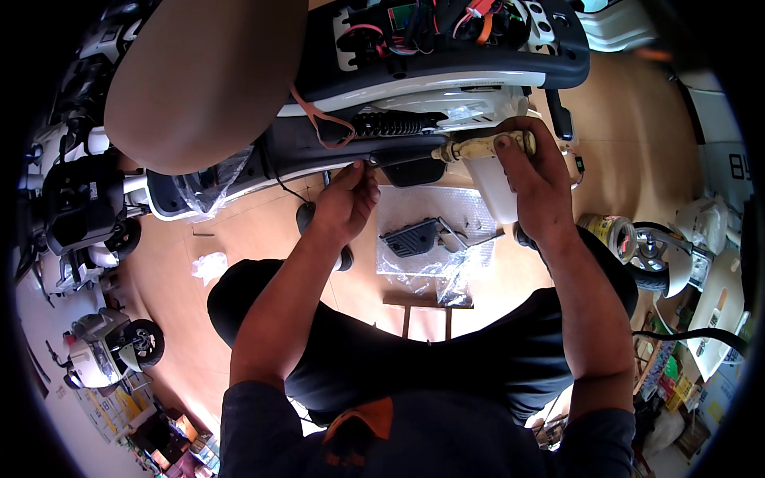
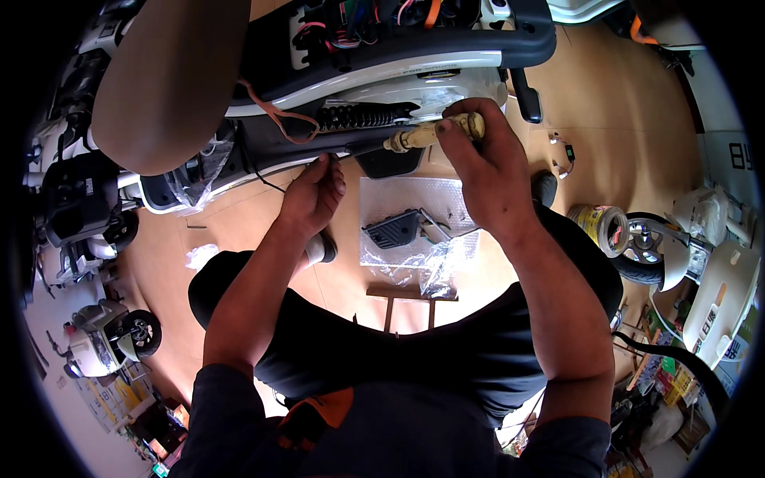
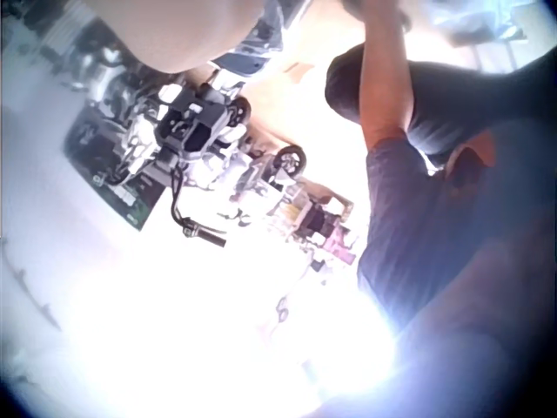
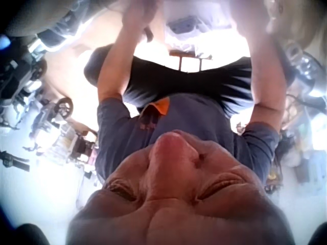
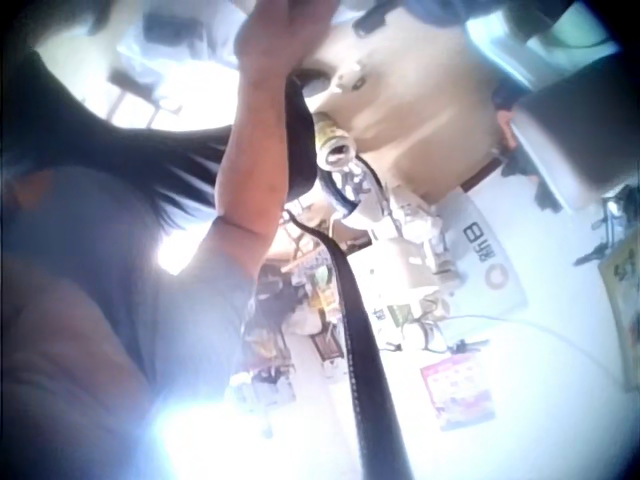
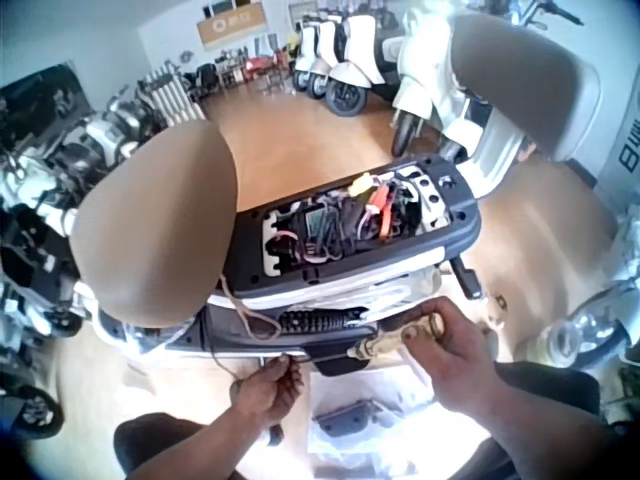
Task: The person sits on the floor and uses a screwdriver to remove screws from a black plastic cover on a scooter. They then use red scissors to trim a small part of the cover.
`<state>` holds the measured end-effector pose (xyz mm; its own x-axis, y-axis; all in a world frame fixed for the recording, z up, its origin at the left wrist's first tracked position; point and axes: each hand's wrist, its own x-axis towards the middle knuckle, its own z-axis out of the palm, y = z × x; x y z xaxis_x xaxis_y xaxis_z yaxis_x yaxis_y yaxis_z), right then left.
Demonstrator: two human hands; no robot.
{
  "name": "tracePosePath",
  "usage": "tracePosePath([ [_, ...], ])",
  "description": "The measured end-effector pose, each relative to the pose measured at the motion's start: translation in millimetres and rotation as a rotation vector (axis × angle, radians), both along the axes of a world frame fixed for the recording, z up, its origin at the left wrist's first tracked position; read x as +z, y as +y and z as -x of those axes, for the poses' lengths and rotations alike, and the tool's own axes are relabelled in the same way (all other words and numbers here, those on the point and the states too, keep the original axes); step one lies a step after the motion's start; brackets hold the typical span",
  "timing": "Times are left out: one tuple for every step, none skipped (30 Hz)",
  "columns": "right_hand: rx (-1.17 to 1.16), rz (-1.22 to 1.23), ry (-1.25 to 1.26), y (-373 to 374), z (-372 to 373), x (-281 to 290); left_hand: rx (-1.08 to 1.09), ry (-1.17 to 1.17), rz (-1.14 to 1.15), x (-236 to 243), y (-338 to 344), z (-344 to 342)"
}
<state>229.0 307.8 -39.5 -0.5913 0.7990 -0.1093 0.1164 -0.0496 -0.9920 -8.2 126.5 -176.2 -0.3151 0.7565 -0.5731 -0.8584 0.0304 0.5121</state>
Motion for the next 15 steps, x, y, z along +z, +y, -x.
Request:
tracePosePath([
  [-0.007,-0.007,0.001,0.0,-0.4,-1.2,0.001,-0.015,0.004,0.6,1.6,-1.2],
  [-0.015,-0.015,0.003,0.0,-0.5,-3.3,0.002,-0.029,0.007,1.2,3.3,-2.4],
  [-0.023,-0.022,0.004,0.0,-0.7,-4.5,0.003,-0.044,0.011,2.1,4.6,-3.1],
  [-0.021,-0.028,-0.002,-0.4,-0.5,-3.7,0.008,-0.049,0.012,1.2,4.1,-2.5],
  [-0.018,-0.033,-0.007,-1.5,-0.6,-2.6,0.012,-0.055,0.014,0.5,2.9,-2.0],
  [-0.016,-0.038,-0.013,-1.2,-0.1,-2.1,0.017,-0.06,0.016,-0.4,2.8,-0.9],
  [-0.02,-0.053,0.008,-0.2,-0.7,-4.8,0.016,-0.064,0.011,0.3,3.4,-1.7],
  [-0.023,-0.067,0.028,1.1,-1.2,-9.4,0.016,-0.068,0.007,0.9,4.1,-2.4],
  [-0.026,-0.081,0.049,2.4,-1.3,-11.7,0.015,-0.072,0.003,1.4,5.1,-2.5],
  [-0.027,-0.081,0.053,2.9,-1.7,-11.6,0.018,-0.07,0.0,1.2,5.3,-2.7],
  [-0.028,-0.08,0.057,3.2,-2.0,-11.5,0.021,-0.069,-0.003,1.1,5.2,-2.4],
  [-0.029,-0.079,0.061,3.3,-2.4,-11.5,0.024,-0.067,-0.006,0.8,5.0,-2.2],
  [-0.032,-0.08,0.058,3.2,-2.9,-11.6,0.02,-0.065,-0.014,1.5,5.4,-2.6],
  [-0.034,-0.08,0.055,3.1,-3.4,-11.6,0.016,-0.064,-0.022,2.2,5.7,-2.9],
  [-0.037,-0.081,0.053,3.1,-3.9,-11.9,0.013,-0.062,-0.03,2.8,6.1,-3.3],
])
